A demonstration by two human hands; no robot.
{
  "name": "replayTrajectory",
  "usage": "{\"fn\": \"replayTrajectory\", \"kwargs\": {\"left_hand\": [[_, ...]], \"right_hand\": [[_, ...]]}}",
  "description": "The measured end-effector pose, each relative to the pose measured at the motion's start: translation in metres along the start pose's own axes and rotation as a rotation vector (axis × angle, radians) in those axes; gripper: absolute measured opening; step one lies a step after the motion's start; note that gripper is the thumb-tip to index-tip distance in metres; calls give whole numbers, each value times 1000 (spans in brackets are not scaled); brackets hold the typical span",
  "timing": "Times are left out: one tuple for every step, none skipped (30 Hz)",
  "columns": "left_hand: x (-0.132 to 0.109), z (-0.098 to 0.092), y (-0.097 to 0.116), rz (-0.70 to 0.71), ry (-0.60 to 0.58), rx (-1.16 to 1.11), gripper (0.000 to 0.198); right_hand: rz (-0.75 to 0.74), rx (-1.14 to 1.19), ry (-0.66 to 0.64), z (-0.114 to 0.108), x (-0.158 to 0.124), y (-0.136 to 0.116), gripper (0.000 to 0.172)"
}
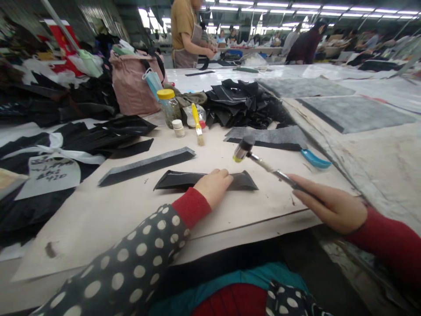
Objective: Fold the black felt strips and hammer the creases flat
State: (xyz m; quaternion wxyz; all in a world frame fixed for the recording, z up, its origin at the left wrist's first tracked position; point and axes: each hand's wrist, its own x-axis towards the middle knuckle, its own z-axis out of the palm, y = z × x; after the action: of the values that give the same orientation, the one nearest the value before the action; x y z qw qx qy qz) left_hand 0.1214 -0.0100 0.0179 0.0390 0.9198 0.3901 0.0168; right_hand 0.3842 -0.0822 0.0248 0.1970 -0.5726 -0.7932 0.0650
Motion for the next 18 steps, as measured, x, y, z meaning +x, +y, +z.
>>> {"fn": "replayTrajectory", "kwargs": {"left_hand": [[-1, 2, -2, 6, 13, -17, 31], [-3, 4, -4, 11, 25, -30, 30], [-4, 6, -6, 17, 36, -39, 30], [-4, 7, -8, 22, 46, -44, 30], [-5, 9, -9, 28, 55, -47, 30], [-5, 9, -10, 36, 64, -52, 30], [-5, 10, -10, 45, 74, -60, 29], [-6, 10, -10, 53, 82, -71, 29], [-6, 10, -11, 58, 89, -84, 28], [-6, 9, -11, 60, 92, -96, 27], [-7, 8, -11, 54, 93, -108, 26], [-7, 7, -11, 41, 90, -118, 24], [-8, 6, -12, 22, 90, -125, 23], [-9, 5, -13, 1, 93, -128, 21], [-10, 3, -14, -16, 97, -122, 21], [-12, 2, -16, -32, 103, -107, 21], [-14, 2, -17, -46, 114, -81, 22], [-16, 1, -20, -60, 126, -49, 23]], "right_hand": [[-10, -12, -49, 4, -2, 2, 43], [-14, -22, -101, 6, -3, 3, 43], [-17, -31, -141, 7, -3, 3, 43], [-23, -38, -160, 6, -2, 3, 43], [-32, -38, -156, 2, 1, 1, 43], [-45, -33, -129, -2, 4, -1, 43], [-61, -23, -84, -7, 7, -4, 43], [-72, -14, -23, -12, 10, -7, 43], [-72, -12, 38, -14, 11, -9, 43], [-68, -17, 77, -14, 11, -11, 44], [-72, -25, 77, -11, 10, -12, 44], [-74, -37, 46, -6, 7, -11, 43], [-80, -48, -11, 1, 4, -10, 43], [-81, -58, -60, 9, 1, -8, 42], [-80, -68, -101, 15, -2, -6, 42], [-73, -75, -119, 21, -5, -4, 43], [-60, -81, -120, 25, -6, -2, 43], [-49, -84, -120, 26, -6, -1, 44]]}}
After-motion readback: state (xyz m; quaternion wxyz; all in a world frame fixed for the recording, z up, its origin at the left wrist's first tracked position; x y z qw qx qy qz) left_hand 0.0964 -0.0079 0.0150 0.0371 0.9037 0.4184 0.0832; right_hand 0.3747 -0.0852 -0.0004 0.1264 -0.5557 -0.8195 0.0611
